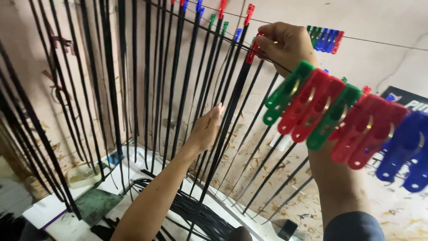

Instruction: The person removes black leather straps from a hanging line, applies a finishing substance to the ends using a specialized container on a blue jug, and then hangs the straps back up on the line using clothespins.

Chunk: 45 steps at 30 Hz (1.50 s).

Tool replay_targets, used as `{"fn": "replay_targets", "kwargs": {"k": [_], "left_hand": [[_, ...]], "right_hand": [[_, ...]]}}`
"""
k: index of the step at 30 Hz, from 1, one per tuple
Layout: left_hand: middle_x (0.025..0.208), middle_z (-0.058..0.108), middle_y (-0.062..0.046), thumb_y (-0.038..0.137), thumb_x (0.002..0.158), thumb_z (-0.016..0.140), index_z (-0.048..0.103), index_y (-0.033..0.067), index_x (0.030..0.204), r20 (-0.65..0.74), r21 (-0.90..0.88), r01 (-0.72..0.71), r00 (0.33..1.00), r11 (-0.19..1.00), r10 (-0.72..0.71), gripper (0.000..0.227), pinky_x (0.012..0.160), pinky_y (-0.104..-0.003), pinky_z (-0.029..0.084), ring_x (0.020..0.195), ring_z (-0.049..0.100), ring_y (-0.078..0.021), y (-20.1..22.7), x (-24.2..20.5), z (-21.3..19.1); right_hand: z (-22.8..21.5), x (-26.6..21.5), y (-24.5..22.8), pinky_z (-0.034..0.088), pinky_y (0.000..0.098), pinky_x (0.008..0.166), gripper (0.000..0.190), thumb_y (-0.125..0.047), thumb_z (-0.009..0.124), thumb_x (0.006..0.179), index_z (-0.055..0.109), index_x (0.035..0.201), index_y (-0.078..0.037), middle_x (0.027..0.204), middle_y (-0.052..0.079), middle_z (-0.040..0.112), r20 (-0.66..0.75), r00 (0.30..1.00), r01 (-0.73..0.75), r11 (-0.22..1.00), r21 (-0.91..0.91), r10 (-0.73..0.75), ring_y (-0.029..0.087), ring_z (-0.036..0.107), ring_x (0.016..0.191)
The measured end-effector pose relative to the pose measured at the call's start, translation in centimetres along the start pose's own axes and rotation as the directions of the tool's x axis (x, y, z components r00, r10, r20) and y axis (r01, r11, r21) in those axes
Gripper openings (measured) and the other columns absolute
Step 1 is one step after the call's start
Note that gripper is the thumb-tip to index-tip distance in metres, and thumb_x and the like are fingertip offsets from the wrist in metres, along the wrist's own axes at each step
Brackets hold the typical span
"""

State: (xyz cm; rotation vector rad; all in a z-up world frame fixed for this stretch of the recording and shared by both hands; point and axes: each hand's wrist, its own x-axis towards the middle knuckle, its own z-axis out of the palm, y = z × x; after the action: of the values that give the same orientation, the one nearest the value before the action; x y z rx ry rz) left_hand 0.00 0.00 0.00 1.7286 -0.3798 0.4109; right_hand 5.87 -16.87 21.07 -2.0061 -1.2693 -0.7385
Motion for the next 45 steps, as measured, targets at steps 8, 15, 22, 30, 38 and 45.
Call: {"fn": "replay_targets", "kwargs": {"k": [8,15,22,30,38,45], "left_hand": [[0.163,0.033,-0.021,0.052,0.103,0.021,0.029,-0.0002,0.157,-0.071,-0.091,0.032,0.997,0.995,-0.039,0.076,0.124,-0.04,0.027,0.152,0.033,-0.0312,-5.3,1.3,-3.3],[0.163,0.037,-0.018,0.05,0.103,0.023,0.036,0.0033,0.155,-0.191,-0.085,0.052,0.979,0.995,-0.068,0.071,0.124,-0.039,0.028,0.152,0.034,-0.0281,-8.2,1.8,-5.9],[0.16,0.041,-0.02,0.054,0.102,0.026,0.039,0.0032,0.154,-0.296,-0.071,0.06,0.952,0.996,-0.078,0.074,0.123,-0.042,0.031,0.15,0.038,-0.032,-12.3,3.2,-8.2],[0.156,0.048,-0.02,0.057,0.1,0.026,0.046,0.0007,0.15,-0.405,-0.063,0.15,0.9,0.987,-0.162,0.078,0.121,-0.04,0.035,0.147,0.045,-0.0303,-15.4,4.0,-9.5],[0.155,0.047,-0.023,0.058,0.101,0.021,0.046,-0.0025,0.148,-0.45,-0.014,0.187,0.876,0.982,-0.173,0.081,0.121,-0.04,0.035,0.146,0.045,-0.0325,-16.9,3.7,-11.0],[0.155,0.048,-0.021,0.057,0.102,0.021,0.047,-0.0021,0.148,-0.474,0.036,0.224,0.862,0.974,-0.181,0.079,0.123,-0.041,0.033,0.147,0.043,-0.0321,-18.3,3.4,-12.0]], "right_hand": [[4.0,5.8,1.8,0.067,0.0231,0.079,0.012,-0.01,0.064,0.107,0.065,0.112,0.0,0.088,0.006,0.067,0.049,0.999,-0.025,0.988,0.154,0.018,0.012,0.073,0.084],[7.6,10.4,3.3,0.066,0.0201,0.069,0.013,-0.012,0.068,0.107,0.066,0.109,0.0,0.082,0.004,0.064,0.059,0.997,0.043,0.99,0.137,-0.051,0.012,0.076,0.076],[10.6,13.9,4.1,0.066,0.0206,0.07,0.01,-0.013,0.067,0.106,0.069,0.1,-0.005,0.08,0.003,0.069,0.041,0.994,0.104,0.994,0.037,-0.106,0.01,0.078,0.076],[14.1,17.2,7.0,0.07,0.0246,0.073,0.018,-0.007,0.065,0.109,0.064,0.092,-0.002,0.085,0.01,0.071,0.044,0.958,0.279,0.955,0.1,-0.284,0.019,0.081,0.084],[16.8,19.9,8.2,0.067,0.0264,0.068,0.016,-0.003,0.068,0.107,0.06,0.094,-0.005,0.08,0.008,0.067,0.018,0.946,0.32,0.941,0.108,-0.324,0.017,0.077,0.079],[18.3,21.1,8.7,0.07,0.0273,0.068,0.015,-0.003,0.071,0.104,0.06,0.095,-0.008,0.083,0.007,0.065,-0.007,0.951,0.31,0.947,0.08,-0.31,0.018,0.078,0.081]]}}
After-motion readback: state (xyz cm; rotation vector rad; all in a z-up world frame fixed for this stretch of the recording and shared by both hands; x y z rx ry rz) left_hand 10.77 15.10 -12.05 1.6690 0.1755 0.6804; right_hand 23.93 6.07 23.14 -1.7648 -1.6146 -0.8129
